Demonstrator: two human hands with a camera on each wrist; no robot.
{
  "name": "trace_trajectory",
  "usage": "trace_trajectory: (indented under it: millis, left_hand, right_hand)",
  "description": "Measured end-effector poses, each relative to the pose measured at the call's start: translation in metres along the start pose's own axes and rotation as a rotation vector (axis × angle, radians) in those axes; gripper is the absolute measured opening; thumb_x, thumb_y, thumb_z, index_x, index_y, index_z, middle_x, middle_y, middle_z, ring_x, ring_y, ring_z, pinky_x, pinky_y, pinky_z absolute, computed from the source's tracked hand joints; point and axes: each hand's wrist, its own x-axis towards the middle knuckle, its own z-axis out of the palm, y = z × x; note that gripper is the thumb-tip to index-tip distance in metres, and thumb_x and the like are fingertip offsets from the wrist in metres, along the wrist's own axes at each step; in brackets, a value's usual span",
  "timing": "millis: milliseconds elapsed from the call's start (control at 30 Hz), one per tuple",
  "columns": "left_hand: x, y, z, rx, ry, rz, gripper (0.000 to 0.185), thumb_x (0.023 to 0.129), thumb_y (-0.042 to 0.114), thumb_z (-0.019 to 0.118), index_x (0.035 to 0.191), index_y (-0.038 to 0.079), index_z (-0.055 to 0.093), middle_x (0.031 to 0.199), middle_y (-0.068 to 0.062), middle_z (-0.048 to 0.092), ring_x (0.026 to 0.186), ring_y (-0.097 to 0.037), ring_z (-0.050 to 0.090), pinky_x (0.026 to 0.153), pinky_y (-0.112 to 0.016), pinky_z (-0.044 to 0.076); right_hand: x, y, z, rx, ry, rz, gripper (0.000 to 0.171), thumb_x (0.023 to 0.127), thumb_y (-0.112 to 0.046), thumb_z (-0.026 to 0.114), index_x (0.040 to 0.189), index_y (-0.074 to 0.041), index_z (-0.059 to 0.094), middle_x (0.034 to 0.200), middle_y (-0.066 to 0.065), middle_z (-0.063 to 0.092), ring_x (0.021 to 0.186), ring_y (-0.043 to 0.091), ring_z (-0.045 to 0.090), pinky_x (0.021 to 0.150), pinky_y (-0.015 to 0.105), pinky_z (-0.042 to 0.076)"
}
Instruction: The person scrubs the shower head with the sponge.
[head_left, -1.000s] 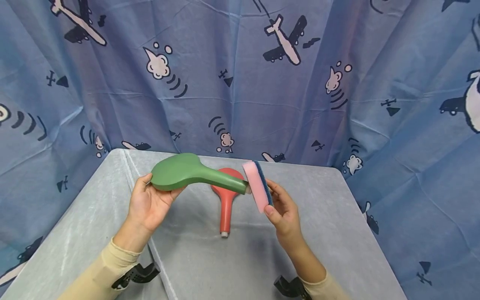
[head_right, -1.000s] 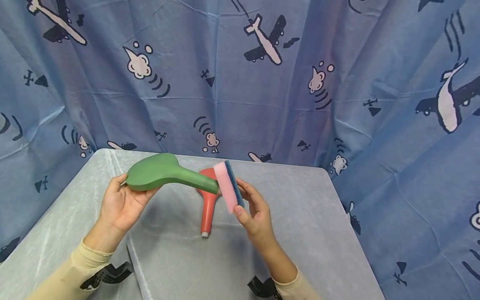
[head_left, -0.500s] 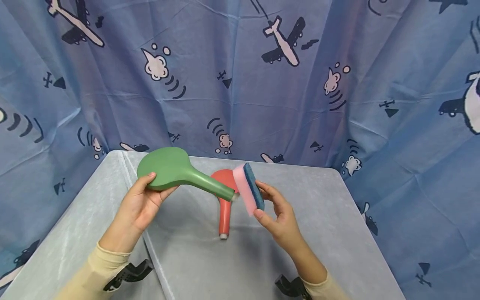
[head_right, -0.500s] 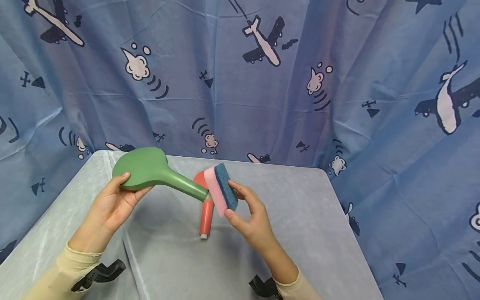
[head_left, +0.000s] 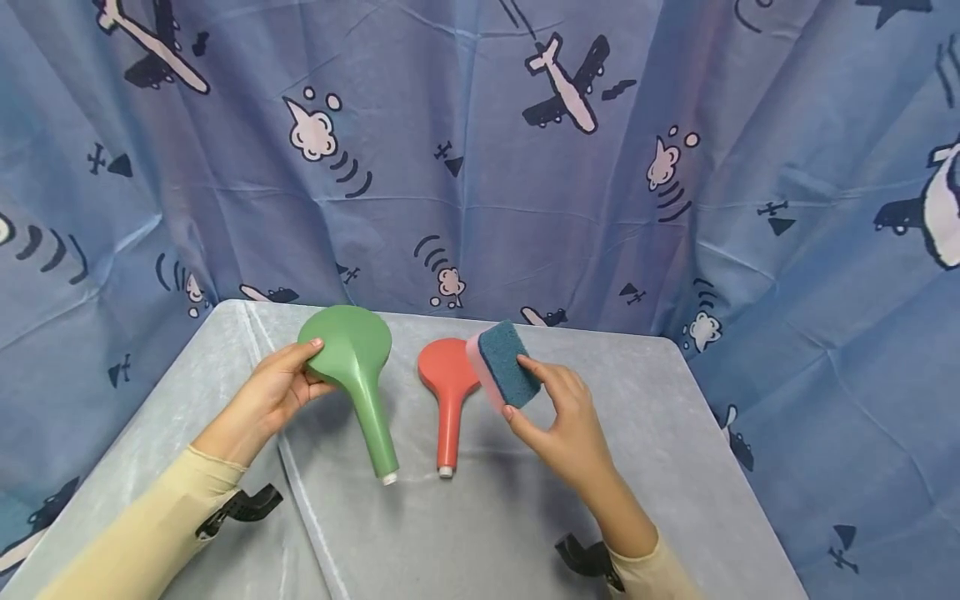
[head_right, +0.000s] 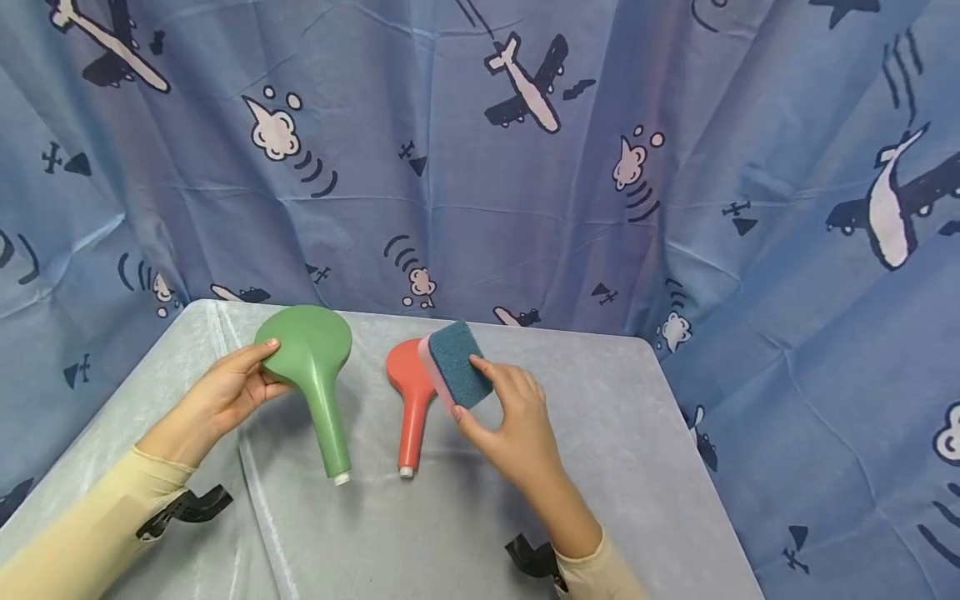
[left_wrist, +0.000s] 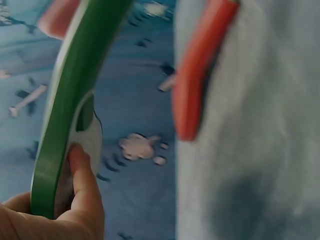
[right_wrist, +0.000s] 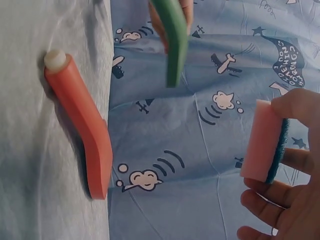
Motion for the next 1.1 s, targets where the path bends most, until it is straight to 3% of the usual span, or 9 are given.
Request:
trace_trajectory:
  millis: [233, 367, 533, 700, 933, 1100]
  left_hand:
    - [0.031, -0.017, -0.024, 0.164, 0.043, -0.044, 0.025, 0.109, 0.022, 0.052, 0.122, 0.002, 0.046, 0.091, -0.002, 0.073, 0.086, -0.013, 0.074, 0.080, -0.033, 0.062]
    - [0.045, -0.026, -0.041, 0.210, 0.017, -0.091, 0.023, 0.110, 0.022, 0.046, 0.120, 0.000, 0.046, 0.091, -0.002, 0.072, 0.086, -0.013, 0.073, 0.081, -0.033, 0.062]
    - [0.057, -0.035, -0.057, 0.266, -0.034, -0.132, 0.034, 0.112, 0.023, 0.040, 0.130, -0.006, 0.040, 0.092, -0.001, 0.070, 0.088, -0.012, 0.071, 0.082, -0.032, 0.061]
    - [0.069, -0.042, -0.059, 0.315, -0.028, -0.148, 0.042, 0.112, 0.024, 0.039, 0.137, -0.010, 0.037, 0.093, -0.001, 0.070, 0.089, -0.012, 0.071, 0.083, -0.032, 0.061]
    - [0.079, -0.043, -0.054, 0.349, 0.042, -0.199, 0.022, 0.111, 0.023, 0.044, 0.113, 0.002, 0.050, 0.083, -0.001, 0.069, 0.079, -0.013, 0.070, 0.074, -0.034, 0.061]
    - [0.082, -0.039, -0.052, 0.481, 0.108, -0.203, 0.025, 0.109, 0.023, 0.051, 0.115, -0.002, 0.054, 0.077, 0.002, 0.068, 0.070, -0.009, 0.069, 0.069, -0.029, 0.062]
  right_hand:
    - [0.005, 0.008, -0.002, -0.040, 0.011, 0.009, 0.066, 0.083, -0.031, 0.085, 0.143, -0.020, 0.059, 0.133, 0.006, 0.064, 0.124, 0.026, 0.054, 0.107, 0.053, 0.039]
    - [0.006, 0.012, -0.004, -0.036, 0.012, 0.031, 0.064, 0.084, -0.031, 0.085, 0.142, -0.020, 0.060, 0.134, 0.006, 0.063, 0.124, 0.026, 0.054, 0.106, 0.052, 0.038]
    - [0.005, 0.016, -0.008, -0.020, 0.003, 0.072, 0.063, 0.084, -0.031, 0.084, 0.142, -0.020, 0.060, 0.136, 0.006, 0.063, 0.125, 0.026, 0.054, 0.105, 0.052, 0.039]
    - [0.006, 0.018, -0.010, -0.015, 0.002, 0.074, 0.064, 0.084, -0.031, 0.085, 0.141, -0.018, 0.061, 0.135, 0.007, 0.063, 0.124, 0.027, 0.054, 0.105, 0.051, 0.040]
    - [0.005, 0.020, -0.012, -0.017, 0.011, 0.071, 0.064, 0.083, -0.031, 0.086, 0.140, -0.017, 0.061, 0.134, 0.007, 0.064, 0.124, 0.027, 0.055, 0.105, 0.051, 0.040]
    - [0.005, 0.020, -0.014, -0.014, 0.011, 0.064, 0.064, 0.083, -0.031, 0.086, 0.141, -0.017, 0.061, 0.134, 0.008, 0.064, 0.125, 0.028, 0.055, 0.106, 0.053, 0.039]
